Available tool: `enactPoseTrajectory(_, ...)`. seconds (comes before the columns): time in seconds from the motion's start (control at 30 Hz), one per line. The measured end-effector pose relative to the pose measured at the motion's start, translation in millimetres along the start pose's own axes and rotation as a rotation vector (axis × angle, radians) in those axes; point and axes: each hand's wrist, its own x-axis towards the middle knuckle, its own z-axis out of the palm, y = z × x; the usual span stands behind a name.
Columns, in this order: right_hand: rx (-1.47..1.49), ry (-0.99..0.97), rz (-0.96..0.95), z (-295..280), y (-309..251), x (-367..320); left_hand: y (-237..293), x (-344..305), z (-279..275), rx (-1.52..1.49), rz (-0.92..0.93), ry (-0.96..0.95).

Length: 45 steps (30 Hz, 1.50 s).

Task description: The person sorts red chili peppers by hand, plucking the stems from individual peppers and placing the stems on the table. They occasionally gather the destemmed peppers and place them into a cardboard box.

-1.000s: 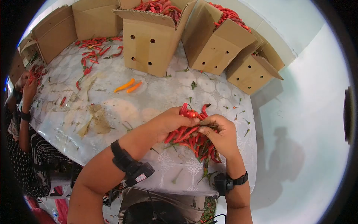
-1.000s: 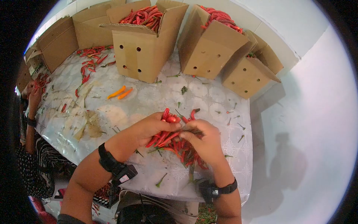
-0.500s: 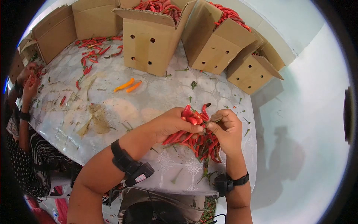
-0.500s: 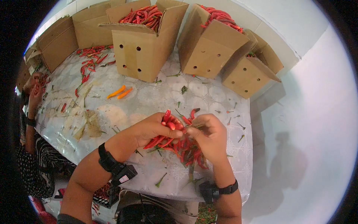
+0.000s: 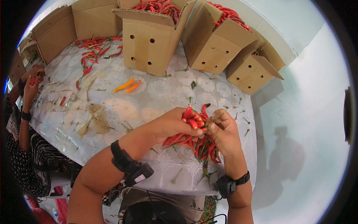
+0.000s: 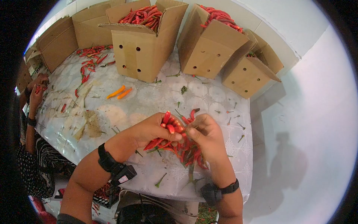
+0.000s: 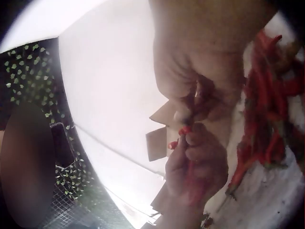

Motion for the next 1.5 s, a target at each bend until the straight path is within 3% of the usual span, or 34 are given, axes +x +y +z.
enactPoseTrajectory(0.27,0.143,0.031,0.073,0.4,0.9,-0.9,-2.1,1.4,-2.0,-0.023,0.036,-0.025)
enactPoseTrajectory(0.37,0.13,0.251,-0.003,-9.5,-2.2,0.8,-5.4,4.2,-3.9,-0.096,0.068,0.072)
enactPoseTrajectory(0.47,-0.149,0.614,-0.258,-30.1,-3.4,3.7,2.6,1.2,-4.3,-0.168,0.082,0.218)
enactPoseTrajectory(0.6,-0.526,0.921,-0.408,-37.0,-8.2,4.4,1.4,5.4,-23.3,-0.127,0.054,0.24)
enactPoseTrajectory(0.7,-1.066,0.692,-0.562,-20.8,-3.5,7.1,0.4,7.6,-19.4,-0.218,0.078,0.288)
enactPoseTrajectory(0.73,-1.098,0.591,-0.576,-18.7,3.9,9.3,0.3,7.1,-16.5,-0.251,0.095,0.286)
enactPoseTrajectory(0.83,-1.293,0.254,-0.455,-3.1,11.3,13.2,-0.1,8.3,-14.0,-0.329,0.11,0.273)
enactPoseTrajectory(0.93,-1.299,0.204,-0.274,-0.4,13.1,12.7,-1.5,9.0,-14.9,-0.312,0.107,0.264)
enactPoseTrajectory(1.17,-1.325,0.143,-0.246,-3.6,9.8,7.7,-5.7,10.0,-21.0,-0.125,0.122,0.179)
enactPoseTrajectory(1.33,-1.303,0.167,-0.163,-0.5,11.3,7.1,-7.9,12.0,-15.9,-0.138,0.136,0.247)
enactPoseTrajectory(1.43,-1.161,0.294,-0.154,4.7,9.0,7.2,-7.1,11.3,-15.1,-0.178,0.147,0.225)
enactPoseTrajectory(1.5,-1.066,0.417,-0.281,1.9,9.2,8.5,-7.0,11.3,-16.0,-0.195,0.151,0.203)
